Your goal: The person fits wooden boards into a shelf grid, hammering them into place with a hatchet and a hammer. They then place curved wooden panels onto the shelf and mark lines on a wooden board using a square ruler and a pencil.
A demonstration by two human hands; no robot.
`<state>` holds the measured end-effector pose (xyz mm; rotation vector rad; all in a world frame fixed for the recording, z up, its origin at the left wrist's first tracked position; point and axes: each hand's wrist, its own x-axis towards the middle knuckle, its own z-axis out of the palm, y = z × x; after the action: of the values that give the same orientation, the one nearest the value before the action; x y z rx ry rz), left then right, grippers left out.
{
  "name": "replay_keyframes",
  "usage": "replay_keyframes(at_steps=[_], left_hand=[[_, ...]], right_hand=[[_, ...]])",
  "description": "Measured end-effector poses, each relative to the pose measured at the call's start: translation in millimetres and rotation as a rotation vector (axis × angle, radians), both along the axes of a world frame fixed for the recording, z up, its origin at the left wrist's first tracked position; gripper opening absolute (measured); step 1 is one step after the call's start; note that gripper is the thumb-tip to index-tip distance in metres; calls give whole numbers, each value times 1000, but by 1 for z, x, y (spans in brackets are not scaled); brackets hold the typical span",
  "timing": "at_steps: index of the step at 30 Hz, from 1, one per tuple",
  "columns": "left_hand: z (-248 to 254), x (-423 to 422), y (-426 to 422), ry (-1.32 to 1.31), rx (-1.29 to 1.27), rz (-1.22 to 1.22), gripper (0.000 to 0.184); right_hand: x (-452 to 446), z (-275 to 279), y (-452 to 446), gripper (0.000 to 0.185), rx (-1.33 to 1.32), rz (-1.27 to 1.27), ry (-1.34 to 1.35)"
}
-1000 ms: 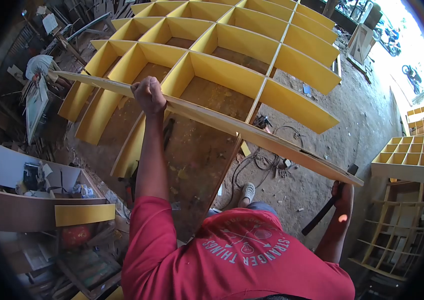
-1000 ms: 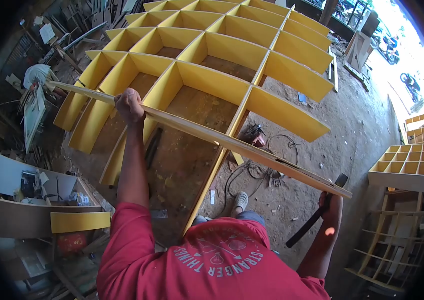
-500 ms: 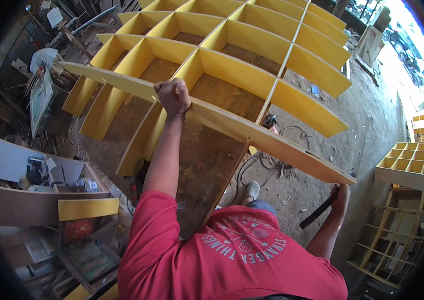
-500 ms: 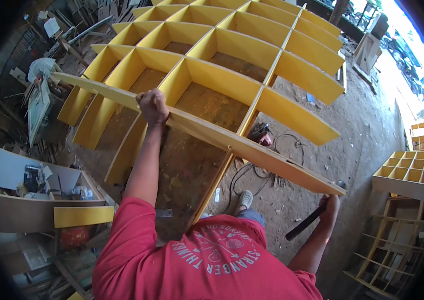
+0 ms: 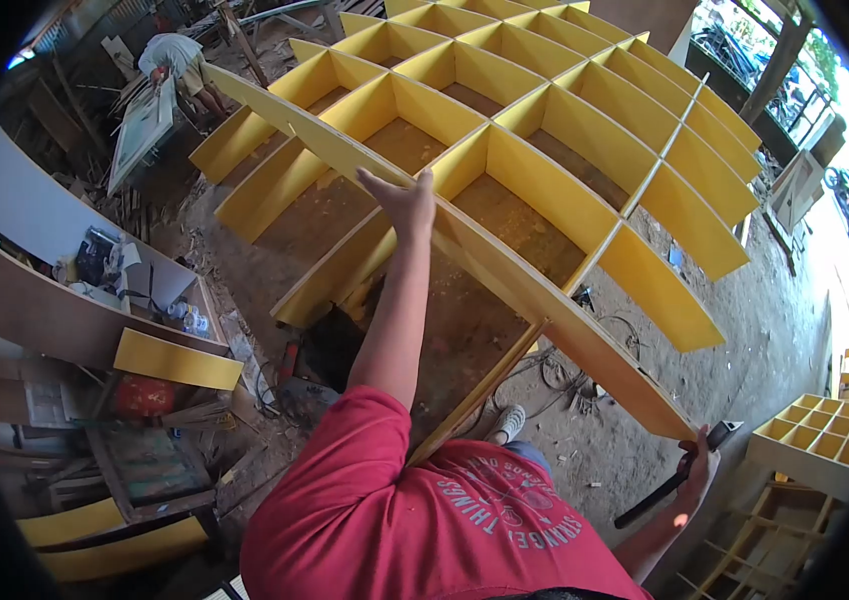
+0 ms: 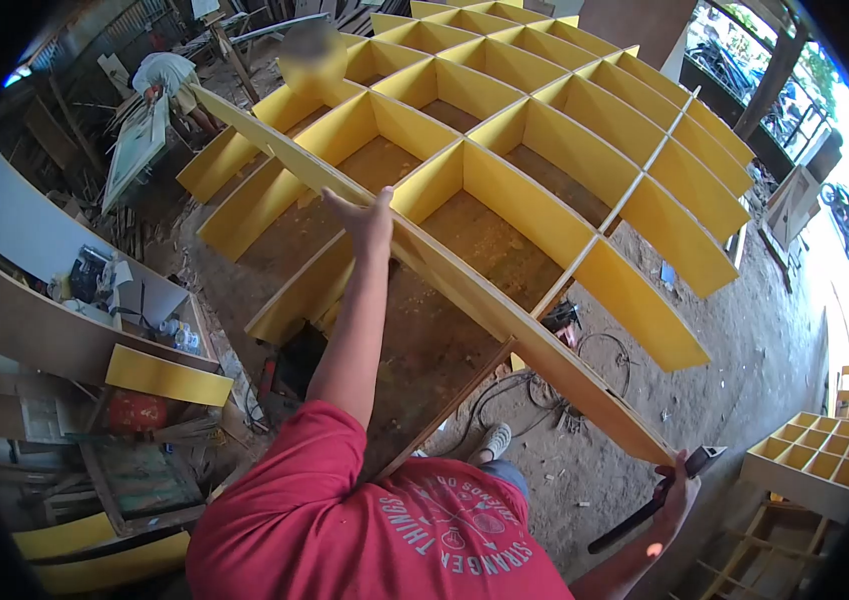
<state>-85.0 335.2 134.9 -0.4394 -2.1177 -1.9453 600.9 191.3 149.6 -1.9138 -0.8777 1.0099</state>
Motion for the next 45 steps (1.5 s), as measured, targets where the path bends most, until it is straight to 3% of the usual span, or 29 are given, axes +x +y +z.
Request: replay_keyframes(at_steps=[1, 5, 7, 9, 12, 16, 22, 26, 27, 30, 34, 36, 41, 45], left_hand=[[12, -8, -16, -444, 231, -545, 101], [-21, -30, 22, -292, -169, -342, 101], [-1, -14, 7, -323, -139, -398, 99], [5, -20, 14, -324, -269, -373, 100], [15, -20, -2, -295, -253, -499, 101], [-9, -32, 0, -171, -348, -515, 108], [-8, -36, -55, -194, -52, -755, 118], [-21, -40, -111, -184, -158, -865, 79], [-24, -35, -124, -155, -125, -853, 62], [-31, -26, -171, -320, -20, -1094, 52], [-42, -15, -237, -362, -132, -1203, 52], [-59, -15, -271, -328, -180, -1253, 51], [-97, -19, -385, -378, -170, -1225, 49], [-149, -35, -484, -524, -127, -1041, 43]], right_hand=[[0, -6, -3, 45, 15, -58, 64], [3, -21, -11, 43, 106, -44, 90], [12, -29, -8, 43, 154, -13, 132], [2, -28, -4, 43, 171, -65, 141], [-3, -28, -1, 45, 152, -80, 88], [-26, -9, -4, 46, 96, -77, 43], [-24, -33, -7, 43, 212, -277, 92], [-46, -10, -42, 40, 279, -356, -116], [-60, 2, -60, 36, 385, -299, -222], [-43, -5, -92, 40, 445, -195, -237], [-109, 24, -153, 23, 431, -99, -391], [-129, 13, -179, 22, 459, -20, -305], [-202, 23, -246, 24, 277, 275, -140], [-253, 8, -275, 26, 161, 485, -82]])
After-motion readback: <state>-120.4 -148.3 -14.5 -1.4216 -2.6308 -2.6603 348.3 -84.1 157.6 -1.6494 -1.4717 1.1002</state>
